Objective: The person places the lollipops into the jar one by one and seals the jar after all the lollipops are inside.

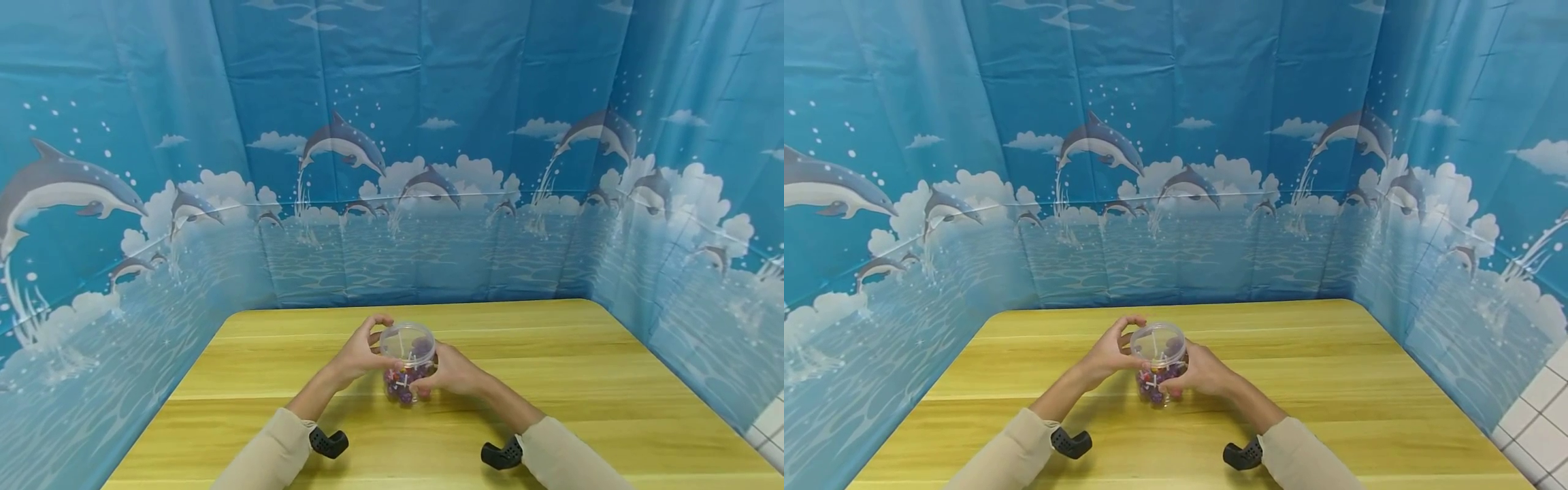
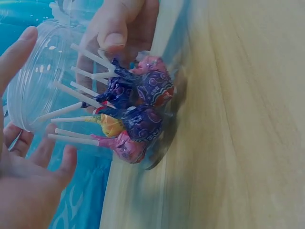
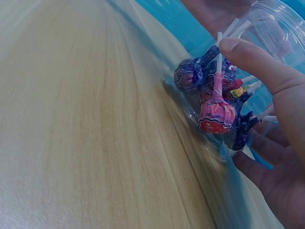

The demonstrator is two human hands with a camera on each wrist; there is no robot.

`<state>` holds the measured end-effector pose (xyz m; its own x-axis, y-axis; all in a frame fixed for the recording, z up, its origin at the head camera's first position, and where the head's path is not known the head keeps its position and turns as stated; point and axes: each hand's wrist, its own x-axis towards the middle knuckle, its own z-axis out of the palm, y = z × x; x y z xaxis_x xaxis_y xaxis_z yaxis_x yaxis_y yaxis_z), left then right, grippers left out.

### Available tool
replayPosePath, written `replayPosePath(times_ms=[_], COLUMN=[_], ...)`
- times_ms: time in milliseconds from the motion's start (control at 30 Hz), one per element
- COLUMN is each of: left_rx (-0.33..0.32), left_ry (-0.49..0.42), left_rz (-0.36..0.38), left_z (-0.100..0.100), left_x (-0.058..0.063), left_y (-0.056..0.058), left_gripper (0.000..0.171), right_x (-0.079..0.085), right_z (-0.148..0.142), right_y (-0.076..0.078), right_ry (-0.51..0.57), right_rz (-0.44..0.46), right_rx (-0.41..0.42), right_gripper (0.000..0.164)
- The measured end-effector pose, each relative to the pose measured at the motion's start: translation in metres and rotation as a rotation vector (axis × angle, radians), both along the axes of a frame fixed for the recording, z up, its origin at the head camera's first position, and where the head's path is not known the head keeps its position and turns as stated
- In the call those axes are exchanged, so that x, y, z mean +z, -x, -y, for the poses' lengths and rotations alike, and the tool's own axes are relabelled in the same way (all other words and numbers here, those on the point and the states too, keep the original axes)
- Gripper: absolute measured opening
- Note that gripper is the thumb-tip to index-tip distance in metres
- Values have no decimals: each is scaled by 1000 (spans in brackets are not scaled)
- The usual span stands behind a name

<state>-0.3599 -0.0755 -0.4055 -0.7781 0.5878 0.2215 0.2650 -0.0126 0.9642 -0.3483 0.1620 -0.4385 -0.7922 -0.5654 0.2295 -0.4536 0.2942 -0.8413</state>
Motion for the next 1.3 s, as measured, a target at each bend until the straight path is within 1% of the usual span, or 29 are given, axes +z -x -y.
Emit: replayPosePath(times_ms=[33, 133, 233, 300, 367, 433, 500, 600, 667, 700, 767, 967, 1033, 1067, 1133, 1200, 1300], left_rx=[-6, -72, -135, -161, -165, -147, -104, -21, 2, -1, -30, -191, -233, -242, -240, -219, -151], left_ry=[-5, -18, -24, -19, -23, -24, -11, 23, 41, 43, 43, 20, 18, 20, 29, 35, 32], left_rz=[3, 35, 52, 57, 58, 66, 59, 31, 12, 9, 15, 59, 71, 75, 69, 58, 37], left_z=[0, 4, 8, 8, 7, 5, 3, 0, -1, 0, 2, 11, 13, 13, 13, 12, 8], left_x=[0, 0, 2, 3, 6, 6, 6, 5, 4, 3, 2, 3, 4, 4, 6, 6, 6], left_y=[1, 3, 4, 3, 3, 1, 0, -2, -2, -1, 1, 9, 10, 9, 8, 7, 5], left_gripper=[68, 67, 69, 71, 73, 77, 79, 78, 75, 74, 73, 73, 74, 76, 79, 80, 78], right_x=[0, 1, 1, 0, 1, 1, 1, 1, 1, 1, 1, 1, 1, 1, 1, 1, 1], right_z=[0, -1, -2, -3, -4, -4, -4, -4, -3, -3, -2, 0, 0, 0, 0, -1, -1], right_y=[0, 0, 0, -1, 0, 0, 0, -1, -2, -2, -3, -3, -3, -3, -2, -2, -3], right_ry=[-2, -18, -21, -12, -6, -7, -13, -22, -25, -24, -23, -13, -14, -15, -15, -14, -11], right_rz=[4, 13, 19, 19, 8, -3, -5, -3, 1, 1, 5, 29, 35, 37, 44, 46, 47], right_rx=[-1, -5, -7, -8, -3, -3, -6, -8, -11, -11, -9, 1, 0, -2, -4, -7, -9], right_gripper=[84, 85, 83, 82, 81, 81, 80, 80, 81, 80, 80, 81, 81, 81, 81, 80, 80])
